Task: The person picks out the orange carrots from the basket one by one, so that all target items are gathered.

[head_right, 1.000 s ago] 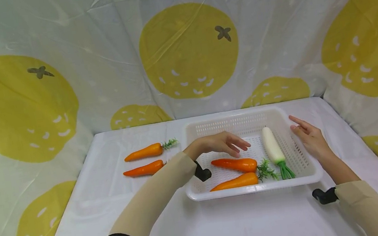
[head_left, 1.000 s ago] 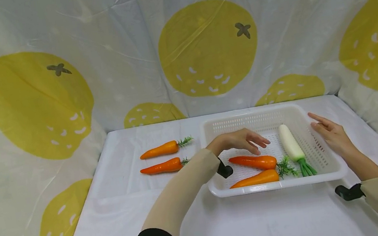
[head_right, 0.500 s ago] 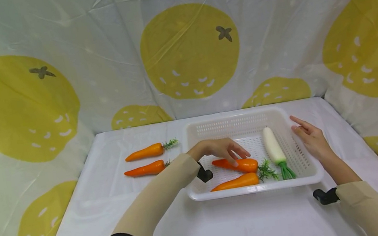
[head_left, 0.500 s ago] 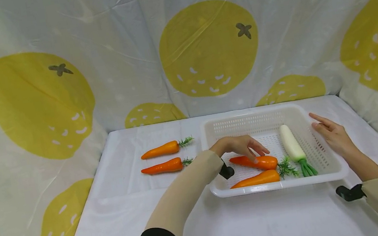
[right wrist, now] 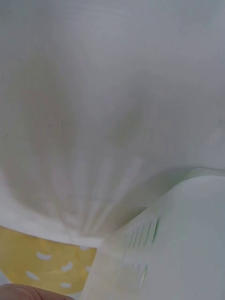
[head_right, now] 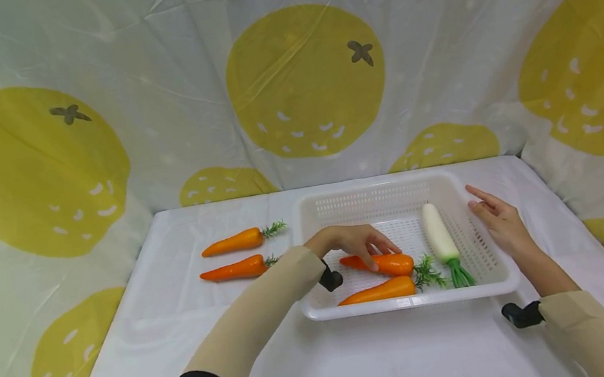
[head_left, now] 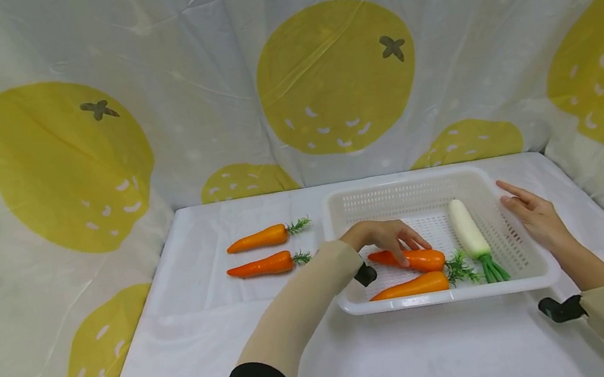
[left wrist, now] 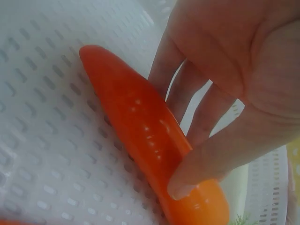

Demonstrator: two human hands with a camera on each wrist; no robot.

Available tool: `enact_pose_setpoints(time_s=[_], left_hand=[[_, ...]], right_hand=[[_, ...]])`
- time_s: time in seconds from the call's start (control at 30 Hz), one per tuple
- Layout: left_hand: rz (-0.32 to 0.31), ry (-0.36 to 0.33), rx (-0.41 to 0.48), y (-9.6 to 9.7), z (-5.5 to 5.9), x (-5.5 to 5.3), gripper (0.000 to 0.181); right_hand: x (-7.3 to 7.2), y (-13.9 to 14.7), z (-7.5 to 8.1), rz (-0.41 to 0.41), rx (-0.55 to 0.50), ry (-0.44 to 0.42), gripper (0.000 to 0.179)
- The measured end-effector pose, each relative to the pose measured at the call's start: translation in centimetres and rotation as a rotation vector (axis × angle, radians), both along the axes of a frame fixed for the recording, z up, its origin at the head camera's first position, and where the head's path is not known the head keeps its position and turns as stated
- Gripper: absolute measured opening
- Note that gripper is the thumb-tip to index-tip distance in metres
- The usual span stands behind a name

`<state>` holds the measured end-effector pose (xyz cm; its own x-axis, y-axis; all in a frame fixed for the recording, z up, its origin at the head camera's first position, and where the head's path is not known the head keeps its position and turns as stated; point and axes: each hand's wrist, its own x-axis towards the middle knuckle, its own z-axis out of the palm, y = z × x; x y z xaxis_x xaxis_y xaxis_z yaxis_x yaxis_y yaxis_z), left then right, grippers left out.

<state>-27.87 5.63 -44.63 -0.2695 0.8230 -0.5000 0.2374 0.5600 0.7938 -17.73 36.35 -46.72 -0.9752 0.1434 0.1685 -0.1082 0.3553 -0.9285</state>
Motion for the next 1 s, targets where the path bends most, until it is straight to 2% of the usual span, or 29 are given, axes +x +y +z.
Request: enact_pose_setpoints(time_s=[0.23, 0.47, 0.7, 1.0], left_hand=[[-0.013, 0.005, -0.002, 0.3, 0.4, 0.4, 0.057], [-0.03, 0.059, 0.006, 0.1, 0.9, 0.0, 0.057], [-0.006, 0.052, 0.026, -0.1, 1.3, -0.2, 0.057], [0.004, 0.071, 0.108, -0.7, 2.0, -0.6, 0.057]], right_hand=[[0.0, -0.1, 0.2, -0.008, 0.019, -0.017, 0.047], [-0.1, 0.0, 0.2, 0.011, -0.025, -0.021, 0.046], [0.0, 0.0, 0.0, 0.014, -0.045, -0.021, 0.046], [0.1, 0.0, 0.2, 0.015, -0.037, -0.023, 0.046]])
